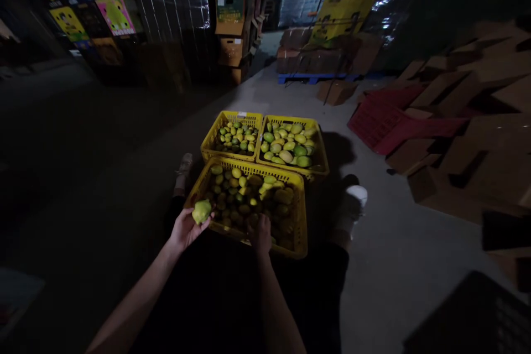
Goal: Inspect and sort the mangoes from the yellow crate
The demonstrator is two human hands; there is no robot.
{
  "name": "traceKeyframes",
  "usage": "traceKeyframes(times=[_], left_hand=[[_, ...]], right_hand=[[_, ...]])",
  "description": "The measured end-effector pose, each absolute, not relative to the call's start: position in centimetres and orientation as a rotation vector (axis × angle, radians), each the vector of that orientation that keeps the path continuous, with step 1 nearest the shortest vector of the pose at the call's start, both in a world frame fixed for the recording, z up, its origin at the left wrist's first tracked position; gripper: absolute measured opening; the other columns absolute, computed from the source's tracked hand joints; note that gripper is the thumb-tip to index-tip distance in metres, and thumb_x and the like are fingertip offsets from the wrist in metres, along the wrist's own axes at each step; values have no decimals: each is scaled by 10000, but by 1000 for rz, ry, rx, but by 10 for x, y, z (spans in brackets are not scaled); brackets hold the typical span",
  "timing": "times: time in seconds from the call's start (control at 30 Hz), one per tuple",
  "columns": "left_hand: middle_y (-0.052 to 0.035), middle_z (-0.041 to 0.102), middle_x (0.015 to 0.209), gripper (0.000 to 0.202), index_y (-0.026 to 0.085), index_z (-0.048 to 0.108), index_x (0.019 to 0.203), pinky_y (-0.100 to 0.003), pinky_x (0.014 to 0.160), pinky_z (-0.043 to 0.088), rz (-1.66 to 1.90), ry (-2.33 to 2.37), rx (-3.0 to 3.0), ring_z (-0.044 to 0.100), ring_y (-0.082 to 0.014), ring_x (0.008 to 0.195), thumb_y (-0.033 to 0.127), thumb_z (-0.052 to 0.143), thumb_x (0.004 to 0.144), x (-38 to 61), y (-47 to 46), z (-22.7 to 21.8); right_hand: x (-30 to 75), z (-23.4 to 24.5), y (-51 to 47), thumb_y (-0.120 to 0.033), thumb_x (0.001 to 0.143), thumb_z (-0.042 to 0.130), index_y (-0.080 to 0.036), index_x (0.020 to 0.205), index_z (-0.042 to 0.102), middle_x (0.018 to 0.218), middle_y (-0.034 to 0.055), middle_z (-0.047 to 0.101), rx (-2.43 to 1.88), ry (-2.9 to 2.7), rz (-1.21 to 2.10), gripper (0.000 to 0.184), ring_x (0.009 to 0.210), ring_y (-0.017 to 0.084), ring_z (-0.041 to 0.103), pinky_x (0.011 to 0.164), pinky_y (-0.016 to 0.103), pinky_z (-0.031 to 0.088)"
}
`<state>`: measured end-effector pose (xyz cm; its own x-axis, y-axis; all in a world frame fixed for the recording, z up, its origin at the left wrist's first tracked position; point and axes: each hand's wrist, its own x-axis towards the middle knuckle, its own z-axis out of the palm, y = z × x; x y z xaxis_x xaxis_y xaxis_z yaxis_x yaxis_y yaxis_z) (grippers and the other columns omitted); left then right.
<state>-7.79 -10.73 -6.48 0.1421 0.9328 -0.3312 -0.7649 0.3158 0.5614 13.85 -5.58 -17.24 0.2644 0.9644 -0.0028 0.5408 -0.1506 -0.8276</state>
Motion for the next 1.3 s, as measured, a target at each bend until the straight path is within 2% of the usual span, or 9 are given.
traceKeyframes(times=[0.1,0.23,0.33,0.53,0.73,0.83,0.97,1.17,1.3], left_hand=[[-101,638,1069,395,131,559,1093,-341,921,471,1317,614,160,612,-208,998,308,568,740,-72,-135,-58],[-75,665,961,333,148,616,956,-257,787,519,1391,613,22,640,-161,863,420,589,765,-64,-145,-56],[-29,661,839,197,169,626,841,-197,688,516,1452,596,-38,633,-113,761,352,604,771,-59,-142,-50],[-11,661,851,180,181,636,829,-227,773,509,1558,612,39,634,-124,824,346,575,793,-47,-137,-27],[-51,662,1029,392,175,630,1026,-299,968,410,1607,794,331,568,-194,1074,459,619,756,-40,-146,-34],[-54,617,1166,464,211,605,1109,-306,999,374,1551,879,479,516,-205,1150,433,687,710,-47,-153,-40],[-72,577,1228,428,197,632,1067,-287,996,351,1513,973,686,477,-224,1186,315,742,670,-56,-159,-30],[-24,648,943,420,217,635,982,-255,837,428,1512,973,817,591,-164,890,193,791,593,-60,-161,-21],[-44,658,987,430,197,670,988,-257,839,431,1456,970,776,591,-175,915,230,803,581,-60,-162,-23]], right_hand=[[137,-160,-63,-445,746,543,-104,1112,519,1163,181,536,-1724,-1176,698,501,1107,291,504,908,410,408],[125,-137,-89,-499,695,599,-140,1127,524,1036,104,639,-1492,-1092,830,566,965,251,605,810,379,486],[113,-113,-115,-403,603,735,-171,1050,577,1016,77,669,-1197,-1018,1059,528,942,242,622,828,386,490],[89,-70,-146,-256,538,803,-179,1067,628,1087,84,676,-999,-1177,1327,563,1039,275,602,947,453,439],[75,-51,-151,-291,590,767,-177,1095,626,1108,70,670,-1005,-1132,1349,536,1075,275,588,970,449,432],[78,-43,-152,-285,565,777,-183,1046,637,1078,68,679,-1048,-1104,1345,511,1050,277,598,954,453,447],[84,-38,-153,-326,597,763,-198,1004,606,970,61,693,-1078,-971,1335,454,901,250,646,829,401,516],[91,-37,-147,-430,633,734,-195,991,607,888,59,686,-998,-835,1356,447,750,229,655,692,378,542],[95,-35,-145,-470,664,699,-187,926,651,894,69,696,-955,-876,1358,388,848,250,644,727,369,520]])
